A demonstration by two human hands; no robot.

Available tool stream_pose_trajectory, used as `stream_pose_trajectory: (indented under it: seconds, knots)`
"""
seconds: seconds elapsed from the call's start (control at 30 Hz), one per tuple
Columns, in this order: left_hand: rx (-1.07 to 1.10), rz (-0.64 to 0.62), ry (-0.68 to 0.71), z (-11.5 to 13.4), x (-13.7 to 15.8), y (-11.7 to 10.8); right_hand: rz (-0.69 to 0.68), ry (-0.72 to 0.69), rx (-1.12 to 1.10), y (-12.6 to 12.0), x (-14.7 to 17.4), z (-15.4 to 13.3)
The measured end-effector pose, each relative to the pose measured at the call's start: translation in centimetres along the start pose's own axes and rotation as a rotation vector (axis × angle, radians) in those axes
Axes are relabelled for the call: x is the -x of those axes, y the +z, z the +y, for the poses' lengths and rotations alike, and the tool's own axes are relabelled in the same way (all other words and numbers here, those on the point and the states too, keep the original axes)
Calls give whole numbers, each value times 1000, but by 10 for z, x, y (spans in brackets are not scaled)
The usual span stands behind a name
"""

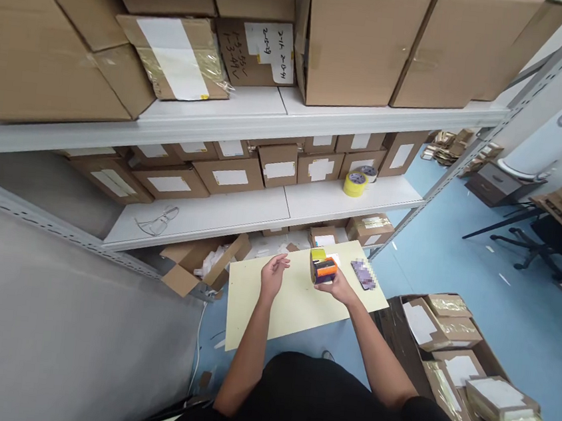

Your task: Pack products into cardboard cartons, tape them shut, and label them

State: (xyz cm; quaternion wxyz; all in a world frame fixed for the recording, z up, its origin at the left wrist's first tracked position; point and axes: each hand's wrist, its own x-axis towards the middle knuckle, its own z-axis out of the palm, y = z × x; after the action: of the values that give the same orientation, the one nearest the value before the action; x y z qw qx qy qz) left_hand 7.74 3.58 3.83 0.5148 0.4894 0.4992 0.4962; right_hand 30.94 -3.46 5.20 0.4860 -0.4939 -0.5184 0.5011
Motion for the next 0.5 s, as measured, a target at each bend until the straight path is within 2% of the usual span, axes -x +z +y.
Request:
stream_pose_trajectory:
  seconds: [0.13,0.23,0.37,0.5]
  knots:
    - [16,-7,50,31,4,-12,-89,-62,47,23,2,-33]
    - [16,-13,73,48,9,-22,-125,-101,90,40,6,-47]
    - [10,-58,123,69,18,-32,-46,-200,241,50,8,-54]
    - [-57,-172,275,100,27,-39,-21,-341,355,48,4,-61]
